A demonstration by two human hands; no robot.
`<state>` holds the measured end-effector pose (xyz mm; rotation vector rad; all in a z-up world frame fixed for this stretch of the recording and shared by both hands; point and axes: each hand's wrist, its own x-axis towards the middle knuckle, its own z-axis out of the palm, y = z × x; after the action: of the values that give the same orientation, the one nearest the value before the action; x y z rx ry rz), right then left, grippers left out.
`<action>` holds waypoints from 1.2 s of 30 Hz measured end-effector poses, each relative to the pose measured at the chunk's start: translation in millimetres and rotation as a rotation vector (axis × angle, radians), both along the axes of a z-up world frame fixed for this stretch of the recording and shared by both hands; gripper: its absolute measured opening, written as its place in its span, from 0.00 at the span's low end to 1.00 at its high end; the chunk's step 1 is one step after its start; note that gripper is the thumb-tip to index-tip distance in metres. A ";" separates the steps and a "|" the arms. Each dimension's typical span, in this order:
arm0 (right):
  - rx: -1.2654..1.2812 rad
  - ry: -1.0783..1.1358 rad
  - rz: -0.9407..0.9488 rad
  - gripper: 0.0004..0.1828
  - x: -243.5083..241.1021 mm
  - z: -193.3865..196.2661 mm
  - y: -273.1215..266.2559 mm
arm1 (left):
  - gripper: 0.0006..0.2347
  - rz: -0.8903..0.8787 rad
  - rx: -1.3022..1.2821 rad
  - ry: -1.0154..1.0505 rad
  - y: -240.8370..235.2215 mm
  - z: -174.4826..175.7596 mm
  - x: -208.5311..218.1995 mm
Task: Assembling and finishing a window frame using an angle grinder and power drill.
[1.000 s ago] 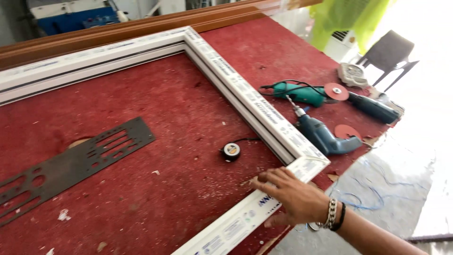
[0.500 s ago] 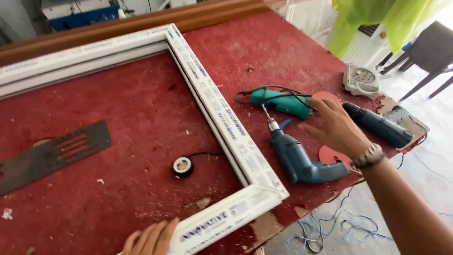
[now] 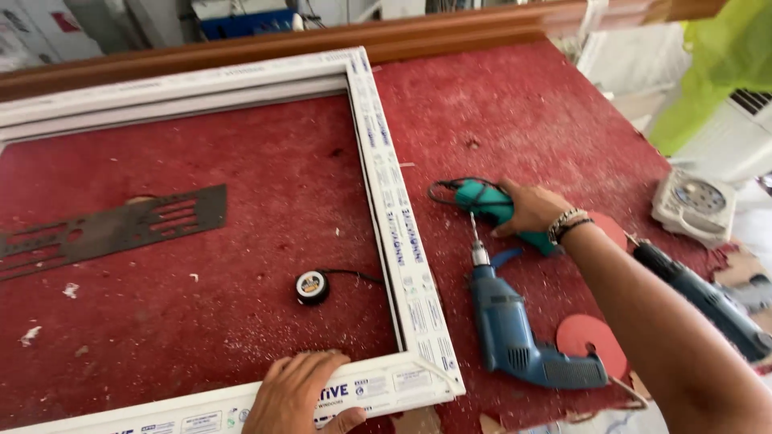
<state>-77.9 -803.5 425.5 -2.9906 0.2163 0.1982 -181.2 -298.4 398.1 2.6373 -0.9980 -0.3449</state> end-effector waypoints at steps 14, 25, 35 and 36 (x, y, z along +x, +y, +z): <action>0.097 -0.325 0.047 0.51 -69.5 95.3 54.1 | 0.28 0.005 -0.136 0.012 -8.1 -24.7 25.2; -0.436 -0.611 1.039 0.39 -164.0 170.2 188.1 | 0.38 -0.107 -1.103 1.531 -144.9 82.8 25.1; -0.330 -0.588 0.761 0.25 -209.8 152.2 173.3 | 0.36 0.134 -1.289 1.796 -179.3 35.1 40.9; -0.187 -0.663 0.663 0.27 -213.9 146.0 162.8 | 0.32 0.121 -1.309 1.753 -181.4 35.3 43.5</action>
<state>-291.8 -640.7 571.5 -2.9781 -0.8598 -0.7771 -137.7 -479.8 433.5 0.5817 -0.1518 -1.1035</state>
